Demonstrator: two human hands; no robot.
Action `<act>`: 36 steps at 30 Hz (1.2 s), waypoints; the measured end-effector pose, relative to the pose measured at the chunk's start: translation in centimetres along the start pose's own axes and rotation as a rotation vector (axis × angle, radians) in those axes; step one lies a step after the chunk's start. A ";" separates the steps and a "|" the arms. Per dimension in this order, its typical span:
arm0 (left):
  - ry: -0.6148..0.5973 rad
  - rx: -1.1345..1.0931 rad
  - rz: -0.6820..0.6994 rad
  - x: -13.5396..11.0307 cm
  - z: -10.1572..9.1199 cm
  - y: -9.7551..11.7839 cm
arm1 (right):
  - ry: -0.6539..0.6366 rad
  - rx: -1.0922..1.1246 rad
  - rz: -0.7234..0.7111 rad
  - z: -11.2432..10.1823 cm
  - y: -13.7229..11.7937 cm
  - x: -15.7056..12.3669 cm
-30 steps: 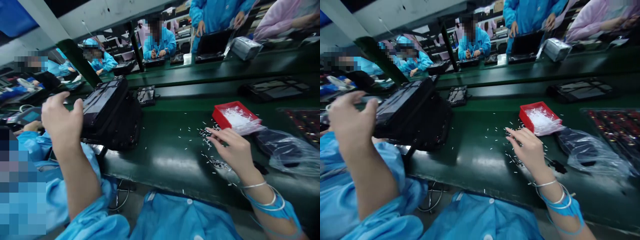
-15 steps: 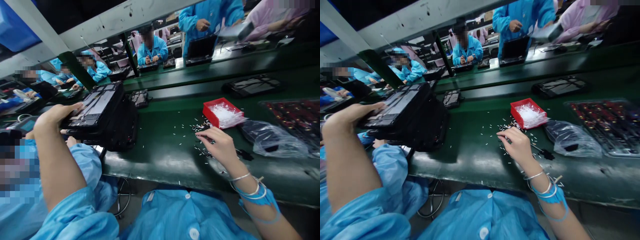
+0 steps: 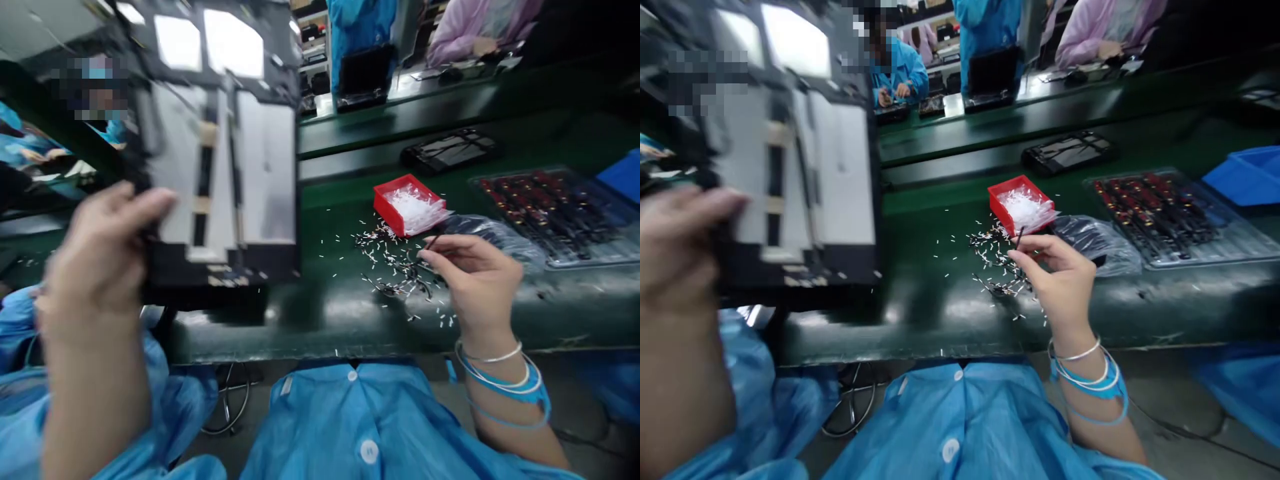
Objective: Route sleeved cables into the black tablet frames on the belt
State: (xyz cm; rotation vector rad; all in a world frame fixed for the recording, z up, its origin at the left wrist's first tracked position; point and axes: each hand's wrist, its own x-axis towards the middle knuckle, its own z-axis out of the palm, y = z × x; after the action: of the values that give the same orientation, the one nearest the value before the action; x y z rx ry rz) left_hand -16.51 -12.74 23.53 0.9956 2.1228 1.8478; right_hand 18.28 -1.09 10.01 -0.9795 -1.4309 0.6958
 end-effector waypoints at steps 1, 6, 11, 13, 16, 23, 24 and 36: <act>-0.112 -0.095 -0.133 -2.4 2.3 -1.0 | 0.028 0.051 0.061 -0.2 0.0 0.0; -0.391 -0.327 -0.622 -12.2 9.1 -8.7 | -0.159 0.213 0.288 1.4 0.1 0.1; -0.463 -0.363 -0.781 -16.0 9.1 -13.7 | -0.530 0.237 0.501 6.9 0.3 -0.8; -0.580 -0.313 -0.796 -15.6 8.0 -14.1 | -0.646 0.239 0.585 9.3 0.5 -1.6; -0.876 0.025 -0.639 -13.9 5.9 -14.4 | -0.760 0.230 0.648 12.1 1.0 -2.9; -0.618 0.490 0.385 -12.0 3.3 -16.8 | -0.838 0.092 0.624 14.0 1.2 -4.7; -0.617 0.463 0.481 -12.0 3.3 -17.2 | -0.839 0.072 0.609 14.0 1.1 -4.8; -0.804 0.546 0.780 -12.4 3.6 -18.2 | -0.891 -0.193 0.354 14.1 0.3 -4.9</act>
State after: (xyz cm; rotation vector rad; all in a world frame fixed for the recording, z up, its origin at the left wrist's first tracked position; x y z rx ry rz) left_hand -11.94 -17.16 2.16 2.4239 1.8075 0.6933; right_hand 4.14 -3.38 5.77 -1.1466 -2.1409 1.3877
